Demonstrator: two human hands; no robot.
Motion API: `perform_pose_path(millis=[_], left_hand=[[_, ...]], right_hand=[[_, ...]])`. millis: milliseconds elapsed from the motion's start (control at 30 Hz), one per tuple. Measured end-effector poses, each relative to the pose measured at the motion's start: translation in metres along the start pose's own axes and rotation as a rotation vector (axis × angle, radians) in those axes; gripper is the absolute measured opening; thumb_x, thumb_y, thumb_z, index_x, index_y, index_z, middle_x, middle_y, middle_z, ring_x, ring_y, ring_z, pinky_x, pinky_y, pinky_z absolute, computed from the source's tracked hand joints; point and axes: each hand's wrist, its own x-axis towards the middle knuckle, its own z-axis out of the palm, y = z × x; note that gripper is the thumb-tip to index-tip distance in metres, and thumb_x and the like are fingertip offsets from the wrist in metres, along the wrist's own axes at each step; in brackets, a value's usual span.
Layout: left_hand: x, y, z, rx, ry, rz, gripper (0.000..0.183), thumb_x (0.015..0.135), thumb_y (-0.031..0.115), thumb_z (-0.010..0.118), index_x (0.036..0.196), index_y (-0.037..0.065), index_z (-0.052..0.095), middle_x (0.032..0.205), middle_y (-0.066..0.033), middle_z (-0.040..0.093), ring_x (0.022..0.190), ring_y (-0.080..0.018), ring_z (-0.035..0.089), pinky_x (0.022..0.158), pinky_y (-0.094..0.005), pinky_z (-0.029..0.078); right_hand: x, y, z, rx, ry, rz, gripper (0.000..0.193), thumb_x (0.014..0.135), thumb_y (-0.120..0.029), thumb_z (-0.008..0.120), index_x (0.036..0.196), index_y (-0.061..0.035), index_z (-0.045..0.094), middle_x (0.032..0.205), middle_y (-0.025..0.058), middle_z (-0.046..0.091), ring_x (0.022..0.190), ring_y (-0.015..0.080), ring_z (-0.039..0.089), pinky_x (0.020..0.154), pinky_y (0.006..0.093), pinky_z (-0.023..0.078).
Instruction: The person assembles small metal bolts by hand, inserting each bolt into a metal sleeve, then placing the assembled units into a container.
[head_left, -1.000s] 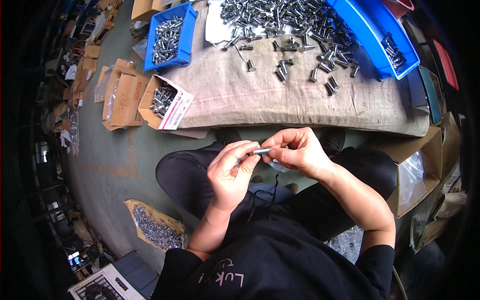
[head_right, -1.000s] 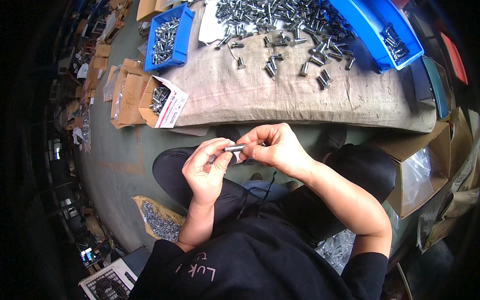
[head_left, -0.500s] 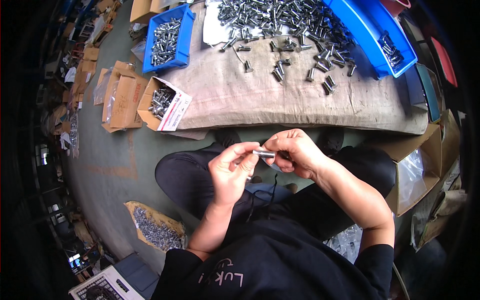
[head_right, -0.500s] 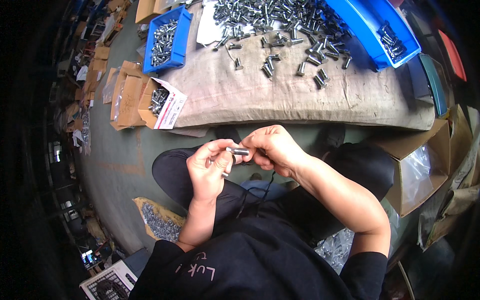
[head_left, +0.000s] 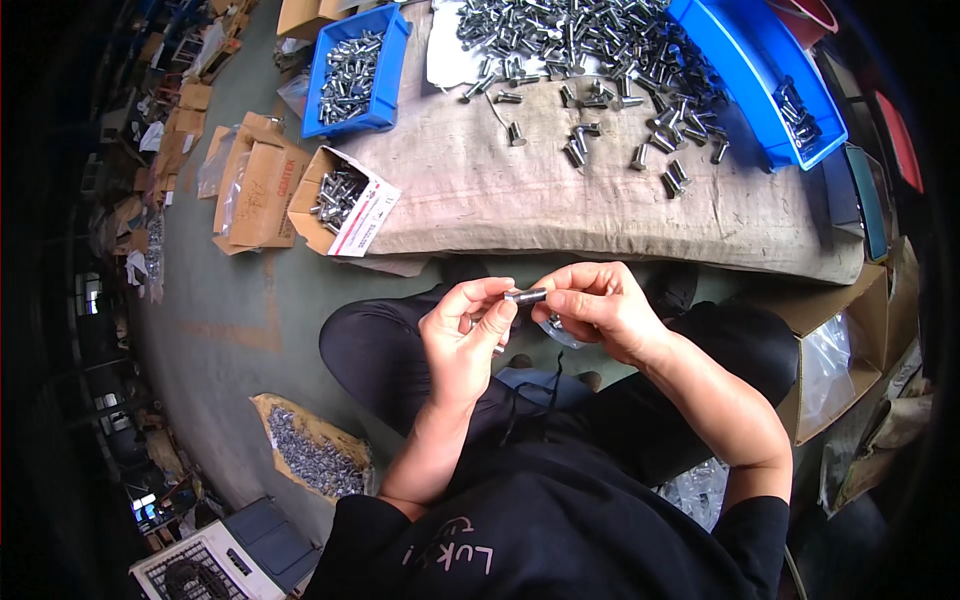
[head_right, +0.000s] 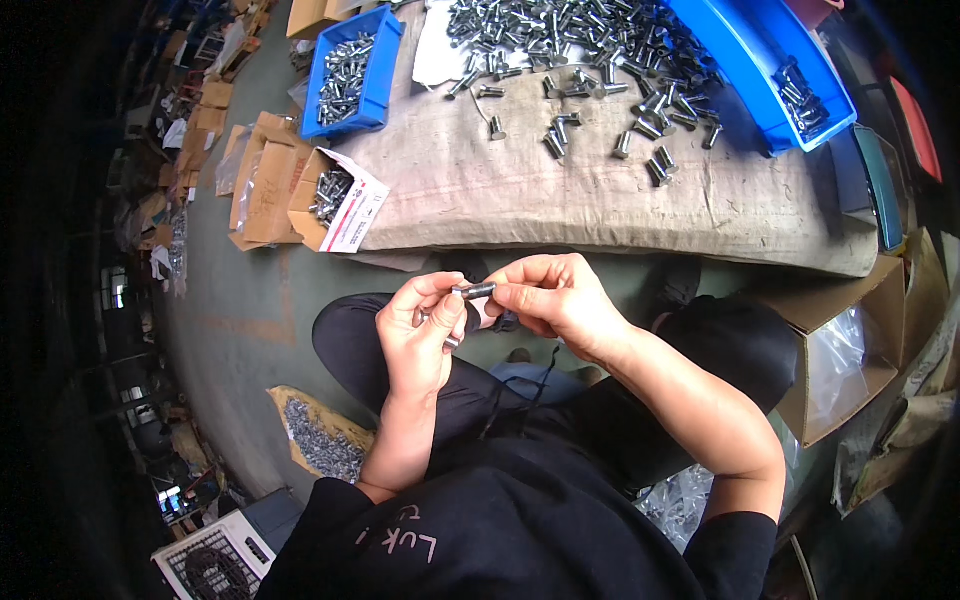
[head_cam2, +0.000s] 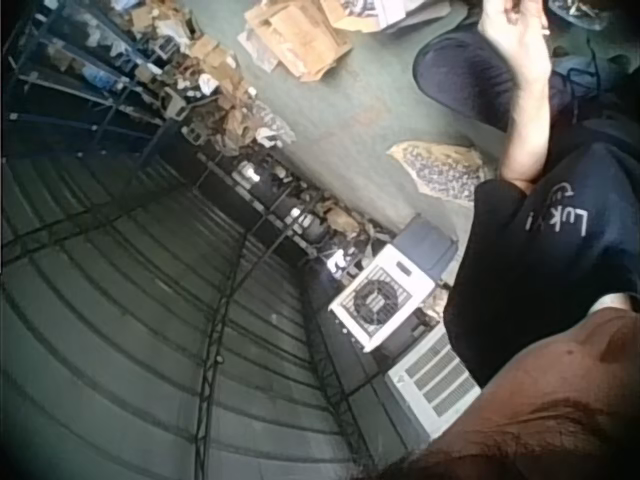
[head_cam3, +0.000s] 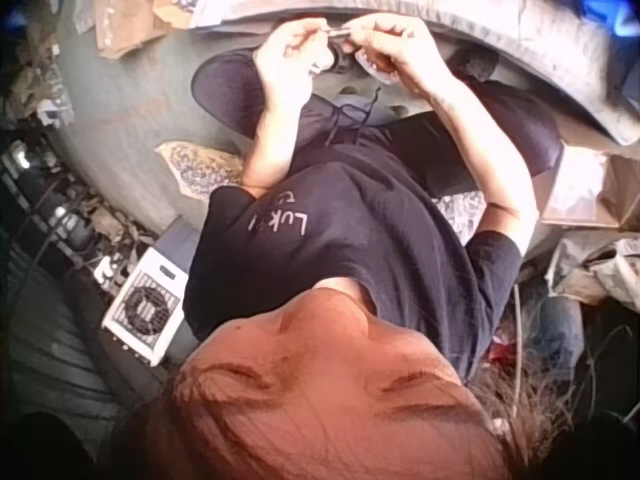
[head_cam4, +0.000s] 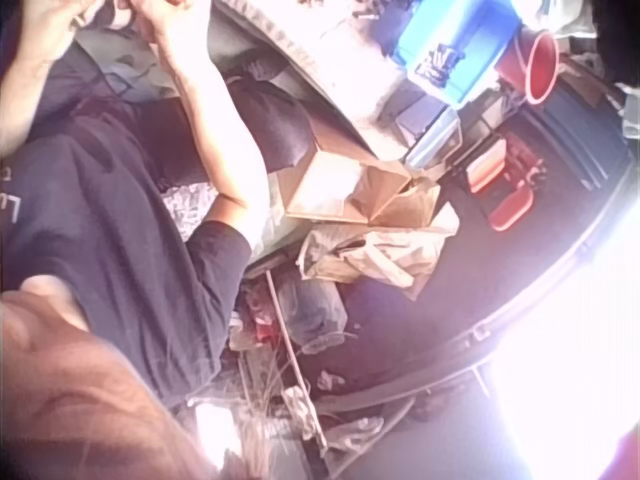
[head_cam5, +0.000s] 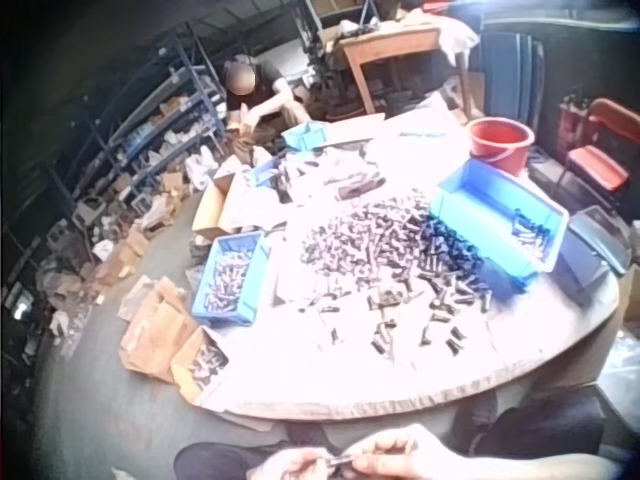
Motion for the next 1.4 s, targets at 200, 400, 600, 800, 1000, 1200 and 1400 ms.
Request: perform_pose_path(millis=[200,400,600,800,1000,1200,1400], left_hand=[[-0.003,0.005,0.005,0.228,0.015,0.067,0.018,0.079,0.003,0.062,0.096,-0.002,0.060,0.080,-0.0033,0.061,0.061,-0.0031,0.050,0.049,-0.0154,0.039],[-0.001,0.007,0.001,0.454,-0.097,0.272,0.019,0.075,-0.004,0.062,0.094,-0.005,0.061,0.090,-0.0099,0.060,0.074,-0.0113,0.058,0.061,-0.0198,0.046],[-0.001,0.005,-0.001,0.479,-0.231,0.348,0.019,0.075,-0.007,0.061,0.094,-0.005,0.061,0.092,-0.0121,0.059,0.078,-0.0136,0.057,0.066,-0.0220,0.047],[-0.001,0.010,-0.004,0.464,-0.193,0.350,0.017,0.075,-0.007,0.061,0.092,-0.005,0.062,0.089,-0.0124,0.060,0.077,-0.0158,0.058,0.065,-0.0236,0.047],[-0.001,0.004,-0.010,0.548,-0.201,0.343,0.018,0.076,-0.005,0.061,0.093,-0.003,0.061,0.087,-0.0106,0.060,0.074,-0.0135,0.058,0.062,-0.0221,0.046],[-0.002,0.003,-0.009,0.502,-0.188,0.433,0.017,0.075,-0.004,0.062,0.092,-0.003,0.062,0.085,-0.0114,0.062,0.074,-0.0168,0.060,0.062,-0.0245,0.047],[0.001,0.003,-0.010,0.491,-0.180,0.430,0.016,0.075,-0.003,0.061,0.091,-0.003,0.061,0.083,-0.0124,0.061,0.074,-0.0204,0.061,0.063,-0.0276,0.049]], right_hand=[[0.000,0.001,-0.003,-0.054,0.019,-0.009,0.014,0.080,-0.014,0.058,0.086,-0.0019,0.064,0.071,0.0021,0.063,0.046,0.0009,0.038,0.040,0.0171,0.027],[-0.001,-0.008,0.001,-0.316,0.024,0.049,0.014,0.078,-0.014,0.058,0.081,-0.0010,0.063,0.068,0.0017,0.062,0.050,0.0012,0.042,0.044,0.0175,0.032],[0.001,-0.003,-0.001,-0.177,0.002,0.192,0.014,0.076,-0.011,0.057,0.080,0.0009,0.063,0.067,0.0069,0.063,0.042,0.0043,0.040,0.037,0.0192,0.030],[0.004,-0.005,-0.003,0.080,-0.108,0.236,0.025,0.069,0.005,0.049,0.091,0.0084,0.060,0.074,0.0174,0.062,0.040,0.0072,0.040,0.038,0.0195,0.032],[0.003,-0.001,0.000,0.045,-0.033,0.257,0.020,0.073,0.002,0.049,0.090,0.0067,0.060,0.069,0.0147,0.062,0.040,0.0080,0.041,0.037,0.0200,0.031],[0.002,-0.005,0.004,-0.012,-0.046,0.255,0.021,0.072,0.001,0.050,0.089,0.0070,0.060,0.069,0.0121,0.061,0.041,0.0068,0.037,0.037,0.0196,0.026],[0.004,-0.003,0.005,0.037,-0.001,0.292,0.023,0.071,0.003,0.048,0.090,0.0065,0.060,0.069,0.0126,0.061,0.041,0.0072,0.038,0.037,0.0199,0.026]])
